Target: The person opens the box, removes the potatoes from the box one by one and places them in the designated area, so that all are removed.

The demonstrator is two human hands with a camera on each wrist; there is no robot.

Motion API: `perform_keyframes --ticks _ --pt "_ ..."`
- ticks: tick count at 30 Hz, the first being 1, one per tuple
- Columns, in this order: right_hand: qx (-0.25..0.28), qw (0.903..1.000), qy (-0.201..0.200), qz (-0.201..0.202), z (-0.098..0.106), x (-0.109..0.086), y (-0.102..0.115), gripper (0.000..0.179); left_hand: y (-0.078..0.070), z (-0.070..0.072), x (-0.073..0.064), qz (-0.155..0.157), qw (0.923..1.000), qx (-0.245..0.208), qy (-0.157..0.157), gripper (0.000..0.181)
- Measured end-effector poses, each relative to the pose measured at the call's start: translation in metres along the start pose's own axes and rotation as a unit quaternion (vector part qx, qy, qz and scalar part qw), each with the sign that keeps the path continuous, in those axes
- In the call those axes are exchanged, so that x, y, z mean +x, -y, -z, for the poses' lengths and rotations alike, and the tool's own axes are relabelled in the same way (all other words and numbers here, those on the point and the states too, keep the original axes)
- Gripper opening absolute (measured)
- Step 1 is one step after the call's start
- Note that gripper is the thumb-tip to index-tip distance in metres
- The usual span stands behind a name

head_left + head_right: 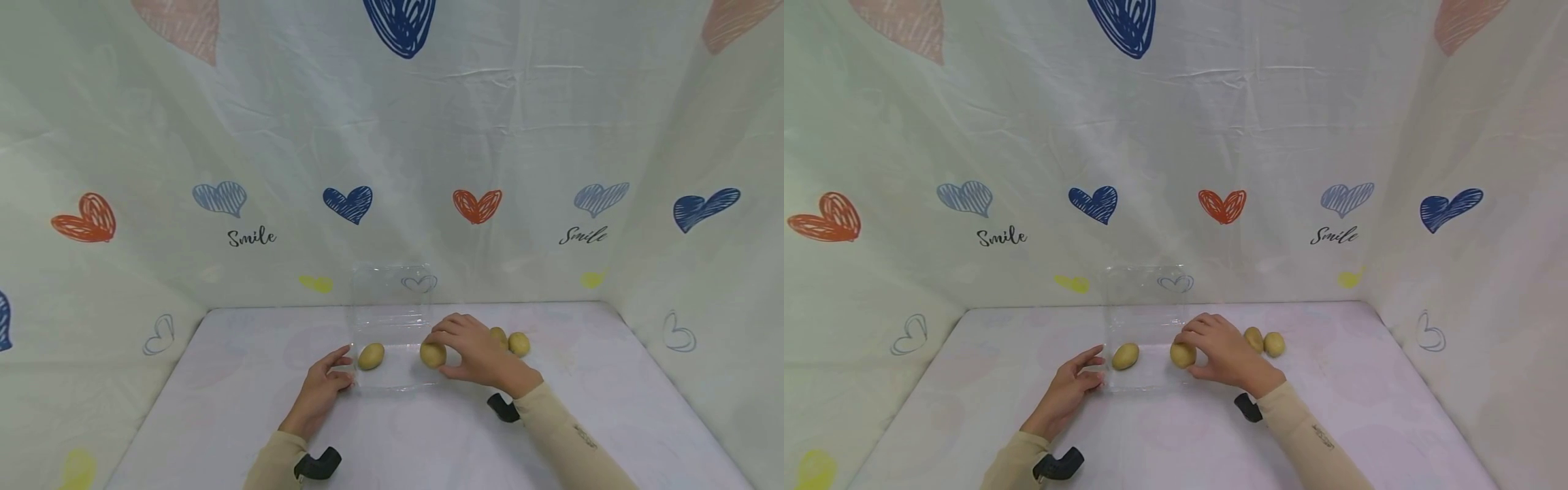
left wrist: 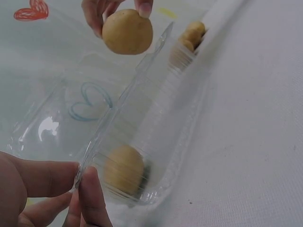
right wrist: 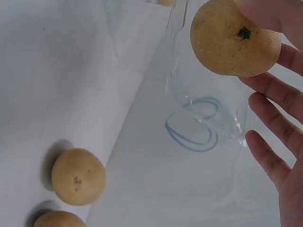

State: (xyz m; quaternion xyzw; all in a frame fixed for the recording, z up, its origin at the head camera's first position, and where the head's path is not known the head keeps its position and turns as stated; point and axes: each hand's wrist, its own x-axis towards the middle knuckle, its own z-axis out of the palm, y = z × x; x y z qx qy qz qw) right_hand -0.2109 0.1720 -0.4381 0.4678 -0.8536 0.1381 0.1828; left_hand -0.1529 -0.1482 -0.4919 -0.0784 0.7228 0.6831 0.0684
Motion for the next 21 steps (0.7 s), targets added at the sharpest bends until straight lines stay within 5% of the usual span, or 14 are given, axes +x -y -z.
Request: perform_keyframes --ticks 12,21 --pt "-0.005 0.999 -0.045 0.002 0.013 -0.023 -0.008 0.051 0.0 0.0 0.001 0.007 1.0 0.004 -0.002 0.063" --pt "-0.031 0.9983 -0.03 -0.039 0.022 -0.044 -0.013 0.052 -0.001 -0.001 0.001 0.008 0.9999 0.009 -0.006 0.063"
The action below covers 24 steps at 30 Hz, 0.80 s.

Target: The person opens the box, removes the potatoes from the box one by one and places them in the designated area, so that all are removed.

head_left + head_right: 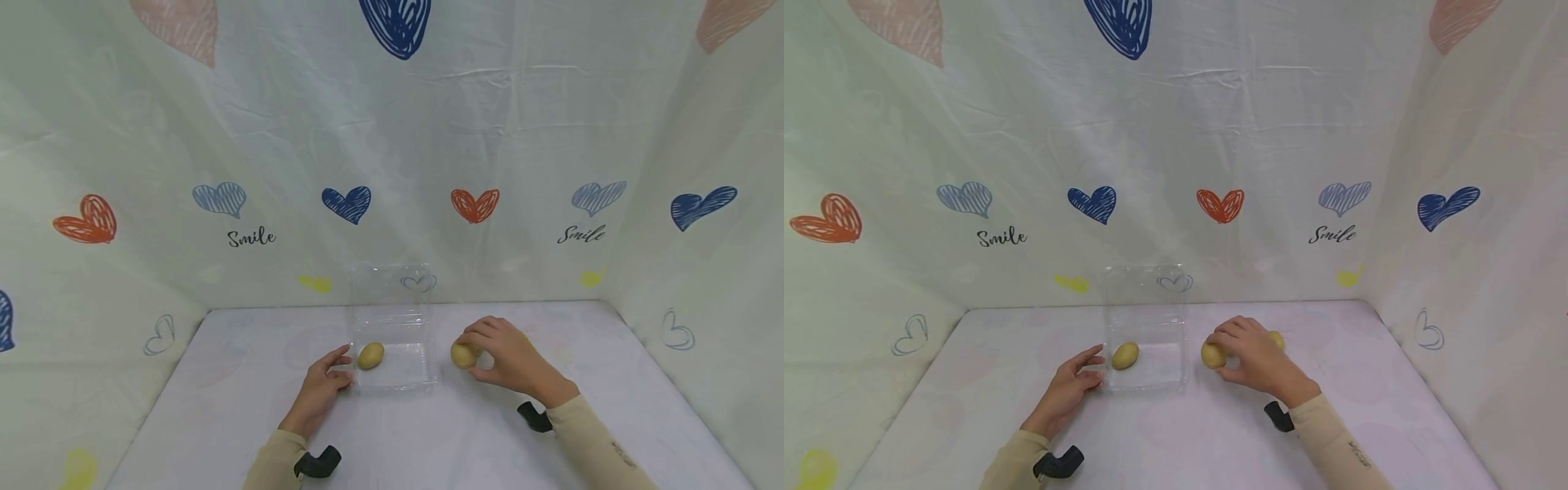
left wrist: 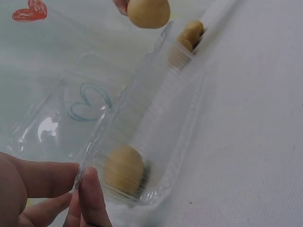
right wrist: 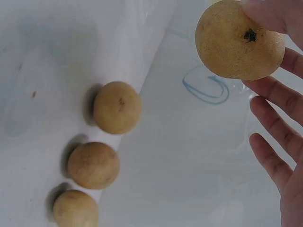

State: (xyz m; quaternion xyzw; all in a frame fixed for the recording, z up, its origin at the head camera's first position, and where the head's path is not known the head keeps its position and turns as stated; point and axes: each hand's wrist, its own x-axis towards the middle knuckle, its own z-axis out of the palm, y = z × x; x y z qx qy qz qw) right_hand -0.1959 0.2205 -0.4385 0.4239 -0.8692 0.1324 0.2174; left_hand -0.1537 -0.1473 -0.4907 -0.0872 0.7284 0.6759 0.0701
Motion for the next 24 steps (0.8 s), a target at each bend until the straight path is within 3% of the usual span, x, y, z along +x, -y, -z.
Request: perform_keyframes --ticks 17,24 --pt "-0.034 0.9991 -0.013 -0.022 -0.007 -0.045 -0.018 0.056 -0.001 -0.001 -0.002 0.0 1.0 -0.001 0.0 0.063" --pt "-0.035 0.9987 0.001 -0.037 -0.014 -0.059 -0.022 0.054 -0.002 -0.001 -0.004 -0.005 0.9999 -0.01 0.001 0.062"
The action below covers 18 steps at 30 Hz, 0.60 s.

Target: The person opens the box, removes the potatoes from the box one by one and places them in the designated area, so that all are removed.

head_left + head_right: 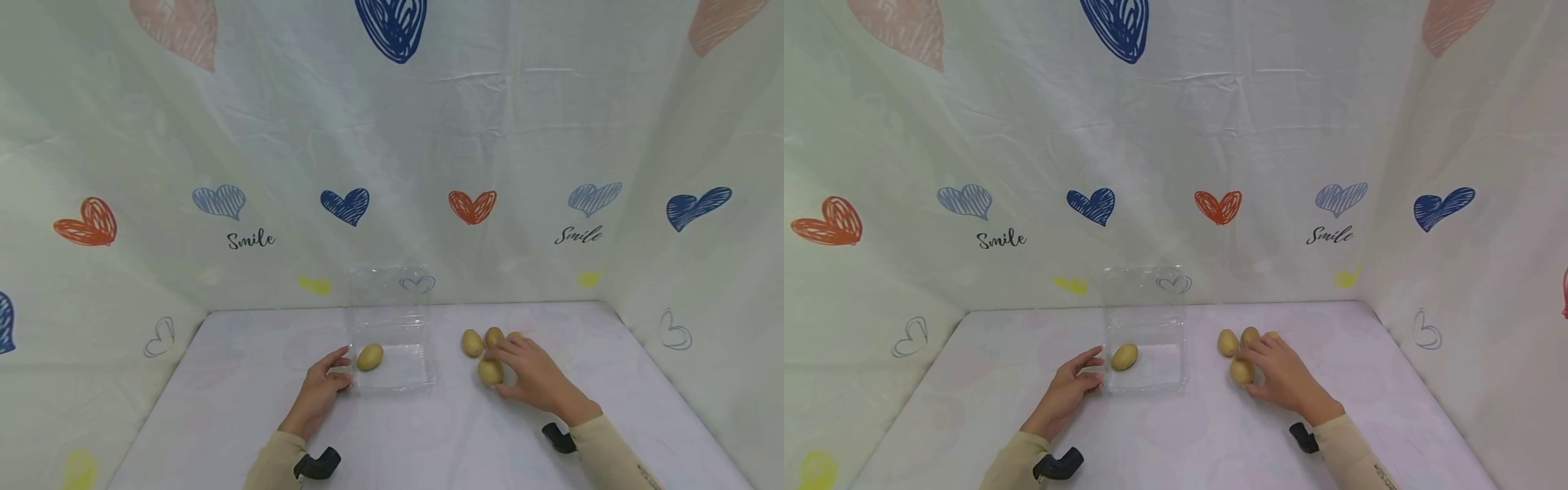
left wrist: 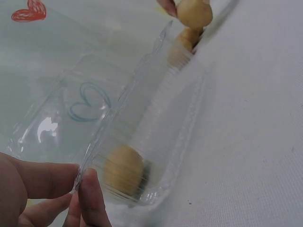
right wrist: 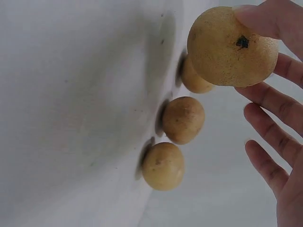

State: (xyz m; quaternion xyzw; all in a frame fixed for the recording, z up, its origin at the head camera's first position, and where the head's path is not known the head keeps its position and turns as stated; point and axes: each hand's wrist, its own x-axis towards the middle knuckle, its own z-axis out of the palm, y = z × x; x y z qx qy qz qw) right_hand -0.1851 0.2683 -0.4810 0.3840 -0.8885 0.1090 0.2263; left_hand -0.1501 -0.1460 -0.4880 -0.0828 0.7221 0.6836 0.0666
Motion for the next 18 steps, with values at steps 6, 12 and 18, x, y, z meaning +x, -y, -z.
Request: perform_keyframes --ticks 6,12,18 --pt "-0.003 0.9998 0.011 -0.016 -0.0045 -0.0033 0.0012 0.053 -0.0002 -0.0001 -0.0008 -0.001 1.0 0.001 -0.002 0.062" --pt "-0.009 0.9992 0.018 -0.034 -0.0065 -0.0021 0.0049 0.05 -0.0001 -0.0001 -0.0006 0.001 1.0 0.002 -0.003 0.062" --pt "-0.019 0.9989 0.01 -0.042 -0.0085 -0.0002 0.0076 0.051 -0.0003 -0.0004 -0.0008 0.002 1.0 0.005 -0.004 0.062"
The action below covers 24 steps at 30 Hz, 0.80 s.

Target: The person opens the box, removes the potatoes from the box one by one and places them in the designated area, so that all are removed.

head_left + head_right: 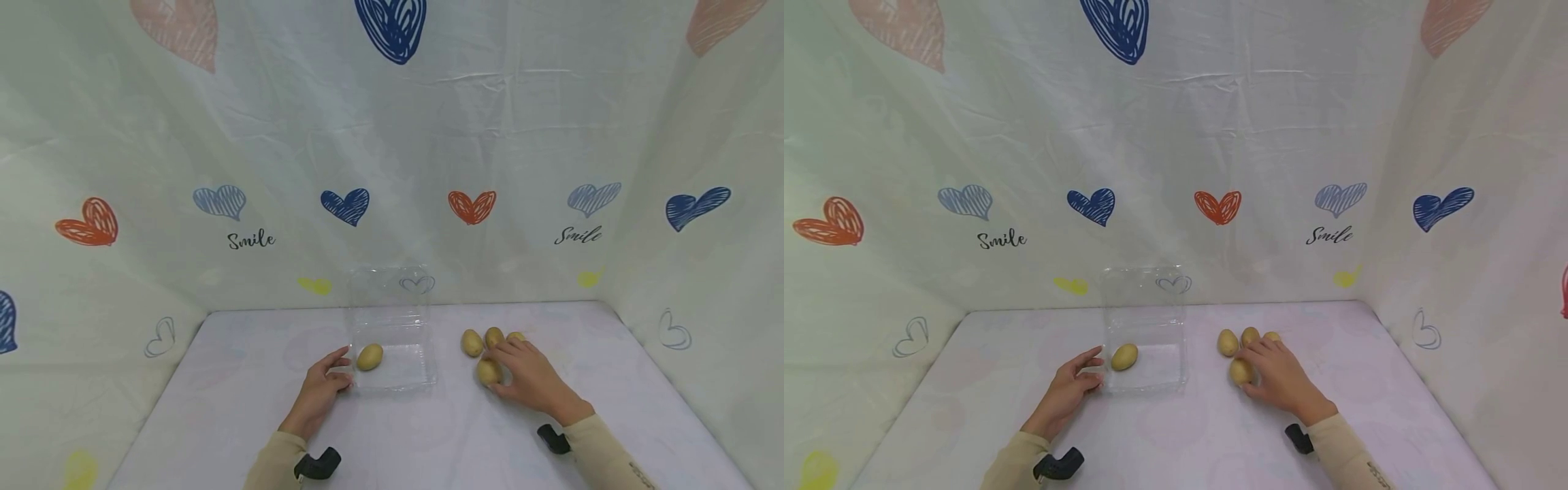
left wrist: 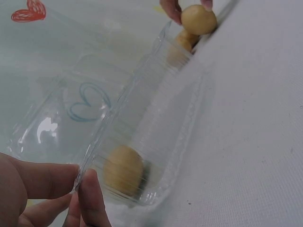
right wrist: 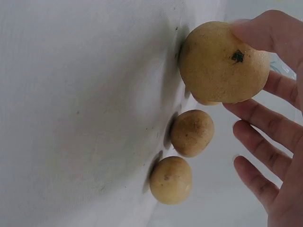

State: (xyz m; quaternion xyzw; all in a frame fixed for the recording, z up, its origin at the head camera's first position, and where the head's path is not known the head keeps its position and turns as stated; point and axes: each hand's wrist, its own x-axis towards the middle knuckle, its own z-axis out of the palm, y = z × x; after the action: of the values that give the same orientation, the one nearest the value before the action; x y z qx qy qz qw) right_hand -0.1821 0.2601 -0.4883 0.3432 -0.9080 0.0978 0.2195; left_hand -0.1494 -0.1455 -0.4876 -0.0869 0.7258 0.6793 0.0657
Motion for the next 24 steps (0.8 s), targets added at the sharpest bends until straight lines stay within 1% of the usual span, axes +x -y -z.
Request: perform_keyframes --ticks 4,13,24 --pt "-0.003 0.9998 0.009 -0.016 -0.001 0.001 0.003 0.051 0.0 0.0 0.0 0.002 1.0 0.0 -0.001 0.063" --pt "-0.005 0.997 0.05 -0.059 0.001 0.002 0.01 0.05 0.0 0.0 -0.001 0.003 1.0 0.002 -0.003 0.062" --pt "-0.02 0.9953 0.057 -0.076 0.0 0.004 0.014 0.057 0.0 0.0 0.002 0.005 1.0 0.003 -0.006 0.062"
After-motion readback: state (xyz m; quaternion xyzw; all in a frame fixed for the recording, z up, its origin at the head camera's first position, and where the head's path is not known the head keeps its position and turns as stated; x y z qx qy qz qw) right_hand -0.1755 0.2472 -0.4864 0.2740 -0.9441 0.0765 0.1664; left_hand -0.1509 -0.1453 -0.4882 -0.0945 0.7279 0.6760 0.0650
